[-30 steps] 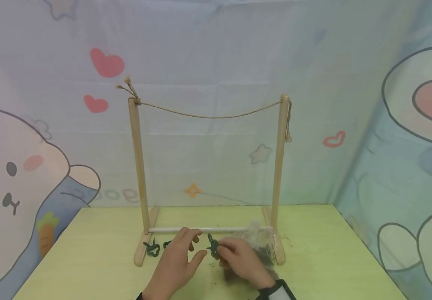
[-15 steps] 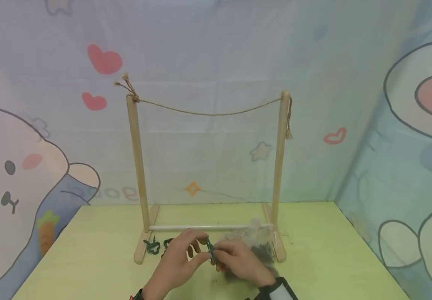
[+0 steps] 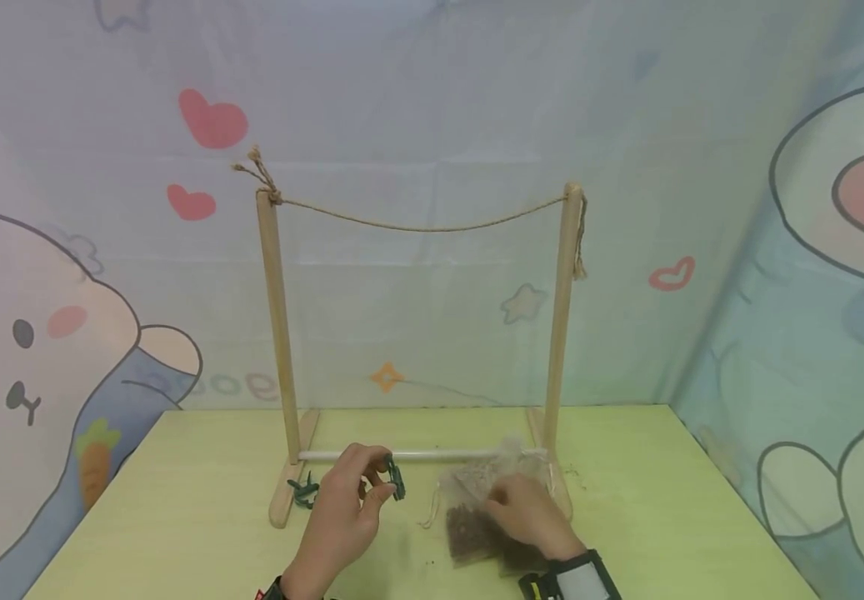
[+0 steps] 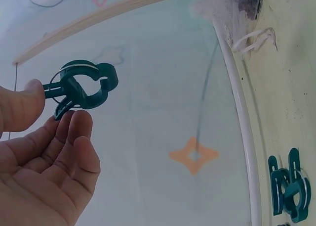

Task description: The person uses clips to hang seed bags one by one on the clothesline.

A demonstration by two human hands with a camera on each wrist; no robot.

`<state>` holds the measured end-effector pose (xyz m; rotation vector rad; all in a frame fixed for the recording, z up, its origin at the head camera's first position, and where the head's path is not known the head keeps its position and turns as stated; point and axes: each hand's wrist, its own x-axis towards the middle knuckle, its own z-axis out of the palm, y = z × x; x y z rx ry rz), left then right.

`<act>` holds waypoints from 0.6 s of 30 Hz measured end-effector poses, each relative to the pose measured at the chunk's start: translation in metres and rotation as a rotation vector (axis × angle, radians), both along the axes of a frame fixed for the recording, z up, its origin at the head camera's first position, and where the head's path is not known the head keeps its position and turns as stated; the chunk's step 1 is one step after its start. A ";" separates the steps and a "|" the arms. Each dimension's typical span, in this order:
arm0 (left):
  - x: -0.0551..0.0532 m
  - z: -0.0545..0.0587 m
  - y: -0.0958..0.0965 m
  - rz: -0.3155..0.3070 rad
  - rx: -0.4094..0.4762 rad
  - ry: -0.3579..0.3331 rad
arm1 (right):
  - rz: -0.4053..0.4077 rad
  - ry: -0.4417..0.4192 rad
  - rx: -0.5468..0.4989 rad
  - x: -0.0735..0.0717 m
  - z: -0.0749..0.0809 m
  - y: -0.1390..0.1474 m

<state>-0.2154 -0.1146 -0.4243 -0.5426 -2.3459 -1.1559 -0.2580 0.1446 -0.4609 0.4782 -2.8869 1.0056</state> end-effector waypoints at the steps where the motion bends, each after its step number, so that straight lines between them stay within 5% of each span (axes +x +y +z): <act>1: 0.000 0.000 0.000 0.002 0.000 0.003 | -0.013 0.002 0.010 0.000 -0.002 -0.001; 11: -0.001 -0.001 -0.001 0.014 -0.024 -0.010 | -0.110 -0.075 -0.076 -0.001 -0.023 -0.022; 18: -0.001 -0.002 -0.002 0.021 -0.050 -0.018 | -0.097 -0.141 -0.174 -0.004 -0.038 -0.038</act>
